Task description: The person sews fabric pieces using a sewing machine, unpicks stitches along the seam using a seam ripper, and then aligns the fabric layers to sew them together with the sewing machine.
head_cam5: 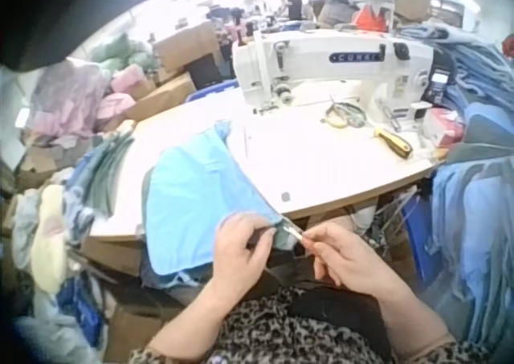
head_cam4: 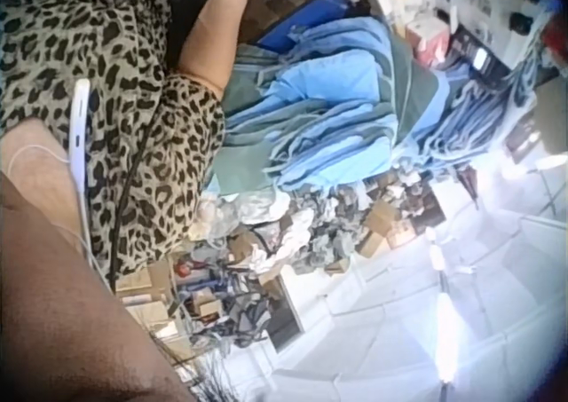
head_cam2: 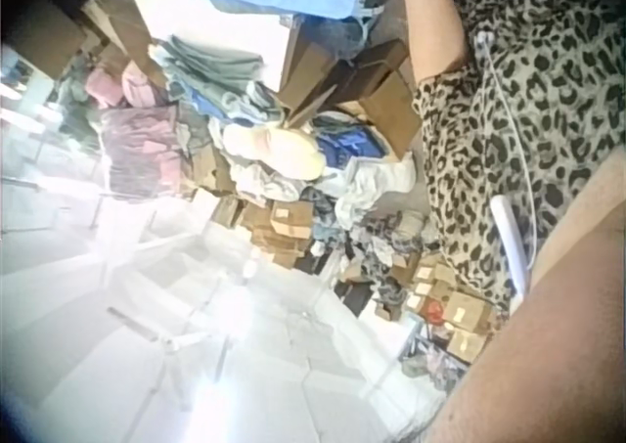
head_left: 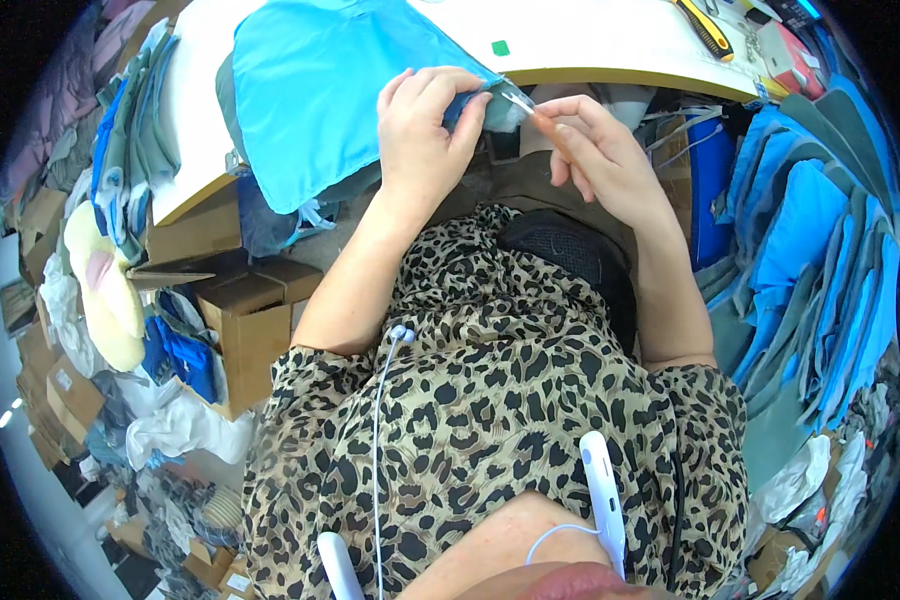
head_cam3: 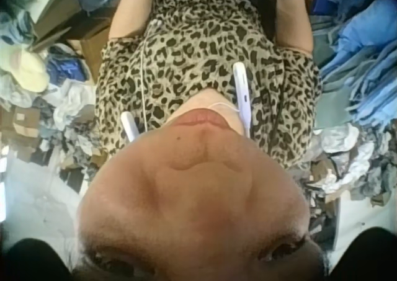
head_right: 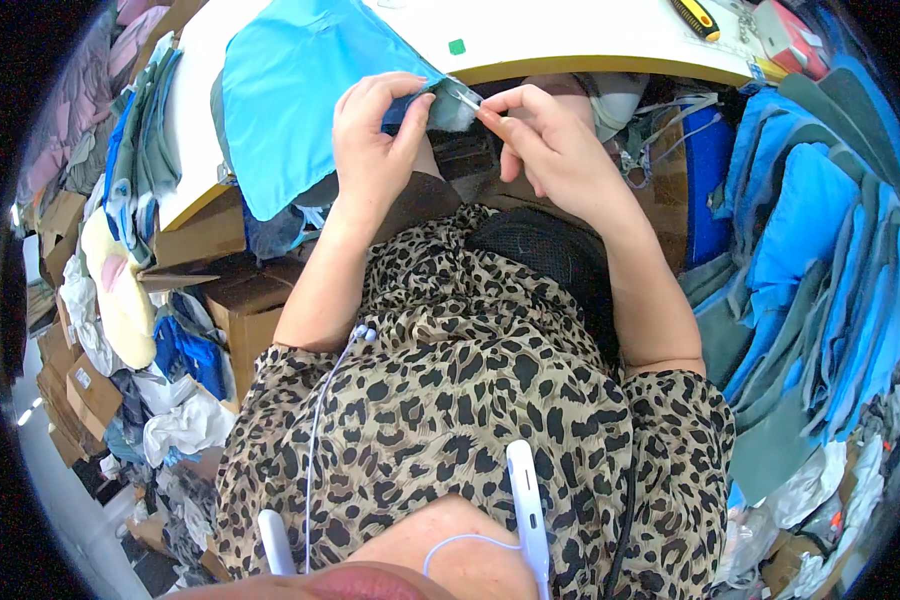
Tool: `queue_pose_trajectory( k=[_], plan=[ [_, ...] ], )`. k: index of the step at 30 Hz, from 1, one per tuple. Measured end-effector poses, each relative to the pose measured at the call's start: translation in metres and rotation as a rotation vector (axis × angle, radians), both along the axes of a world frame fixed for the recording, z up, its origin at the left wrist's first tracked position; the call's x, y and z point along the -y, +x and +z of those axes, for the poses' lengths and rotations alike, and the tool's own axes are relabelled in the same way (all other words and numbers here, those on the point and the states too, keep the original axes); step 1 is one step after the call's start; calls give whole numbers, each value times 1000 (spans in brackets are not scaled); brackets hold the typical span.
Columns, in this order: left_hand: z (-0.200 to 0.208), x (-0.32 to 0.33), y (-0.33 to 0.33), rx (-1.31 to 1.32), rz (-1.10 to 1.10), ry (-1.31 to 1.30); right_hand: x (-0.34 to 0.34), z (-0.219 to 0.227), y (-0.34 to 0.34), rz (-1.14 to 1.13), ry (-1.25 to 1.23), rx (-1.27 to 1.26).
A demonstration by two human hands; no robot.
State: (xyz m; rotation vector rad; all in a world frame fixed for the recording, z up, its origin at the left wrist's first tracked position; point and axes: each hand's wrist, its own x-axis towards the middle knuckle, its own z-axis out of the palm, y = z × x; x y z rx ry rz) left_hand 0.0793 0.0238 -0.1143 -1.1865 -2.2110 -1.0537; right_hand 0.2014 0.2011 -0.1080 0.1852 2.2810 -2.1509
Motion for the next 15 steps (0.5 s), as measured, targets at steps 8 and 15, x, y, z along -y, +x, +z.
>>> queue_pose_trajectory(
  k=[8,15],
  plan=[
    [-4,-4,12,-193,49,-49,6,-2,-13,-100,92,-36],
    [-63,10,63,1276,-334,483,0,-9,-19,-103,221,-114]
  ],
)
